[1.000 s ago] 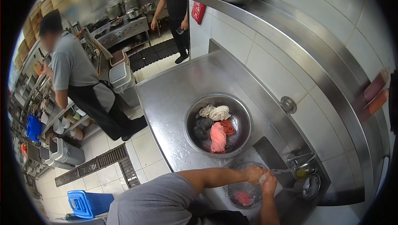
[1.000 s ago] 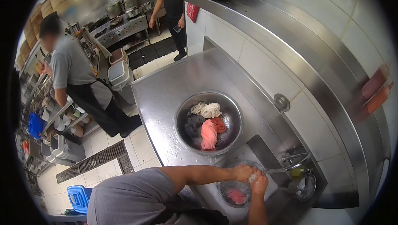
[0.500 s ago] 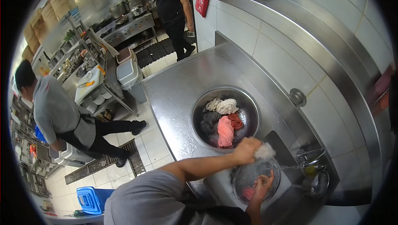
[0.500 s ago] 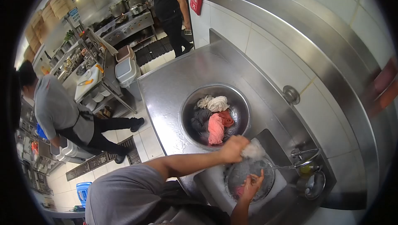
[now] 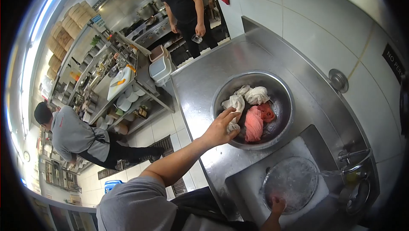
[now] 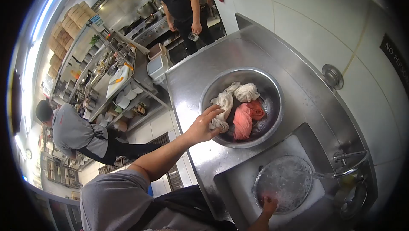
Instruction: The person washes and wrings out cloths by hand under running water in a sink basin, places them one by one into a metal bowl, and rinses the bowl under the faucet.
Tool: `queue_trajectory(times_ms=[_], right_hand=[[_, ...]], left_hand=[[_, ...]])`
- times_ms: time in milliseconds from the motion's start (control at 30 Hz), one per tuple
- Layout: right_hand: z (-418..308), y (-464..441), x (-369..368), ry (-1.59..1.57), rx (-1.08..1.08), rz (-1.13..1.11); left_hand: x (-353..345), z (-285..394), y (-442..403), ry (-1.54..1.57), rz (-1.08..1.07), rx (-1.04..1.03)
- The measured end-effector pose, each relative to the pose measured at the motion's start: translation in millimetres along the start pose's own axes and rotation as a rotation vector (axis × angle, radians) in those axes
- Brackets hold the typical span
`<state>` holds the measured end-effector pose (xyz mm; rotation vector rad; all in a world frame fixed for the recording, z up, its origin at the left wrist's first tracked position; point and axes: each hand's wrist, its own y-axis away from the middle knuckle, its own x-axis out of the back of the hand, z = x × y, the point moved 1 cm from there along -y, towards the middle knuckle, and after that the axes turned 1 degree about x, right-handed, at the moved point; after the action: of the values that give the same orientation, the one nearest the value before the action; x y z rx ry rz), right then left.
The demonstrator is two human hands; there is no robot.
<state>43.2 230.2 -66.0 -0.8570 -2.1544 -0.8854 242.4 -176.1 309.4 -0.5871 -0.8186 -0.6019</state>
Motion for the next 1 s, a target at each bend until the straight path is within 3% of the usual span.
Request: queue_trajectory(times_ms=[133,200,333,400,433,500,567,700,733,800,867,933,1000], right_hand=[[9.7,-4.7,-5.4,0.289,0.098,0.033],[-6.6,-12.5,4.3,0.648,0.037,-0.222],[40.9,-32.9,-29.6,0.598,0.076,-0.128],[35.7,-44.0,-31.5,0.522,0.326,0.039],[21.5,-49.3,-17.6,0.526,0.324,0.047],[-64.6,-51.0,59.1,-0.19,0.099,0.158],[-74.4,-74.9,95.7,-0.214,0.136,0.381],[-56.8,-156.8,148.3,-0.931,-0.138,0.449],[-67.9,-174.3,158.5,-0.936,-0.122,0.461],[-76.4,-194.6,172.9,-1.178,0.112,0.353],[-100.6,-206.2,191.4,-1.047,0.173,0.299],[-124.9,-208.3,205.0,-0.915,0.215,0.255],[-144.6,-191.1,206.8,-0.454,0.413,0.313]], left_hand=[[-26.6,23.5,11.4,0.123,0.04,-0.056],[-36.8,41.3,22.6,0.176,0.034,-0.026],[-48.2,57.2,37.8,0.246,0.002,-0.067],[-56.9,60.2,43.5,0.272,-0.047,-0.064],[-61.7,63.4,45.9,0.306,-0.06,-0.07],[-68.8,78.1,50.0,0.386,-0.138,-0.086],[-82.7,90.9,51.3,0.425,-0.204,-0.143],[-135.4,105.2,35.6,0.485,-0.354,-0.235],[-158.7,101.9,27.0,0.481,-0.417,-0.261],[-189.2,121.2,13.6,0.489,-0.483,-0.283],[-211.2,141.1,-13.6,0.464,-0.685,-0.099],[-240.0,156.1,-35.0,0.544,-0.572,0.05],[-304.9,143.8,-59.3,0.509,-0.302,-0.058]])
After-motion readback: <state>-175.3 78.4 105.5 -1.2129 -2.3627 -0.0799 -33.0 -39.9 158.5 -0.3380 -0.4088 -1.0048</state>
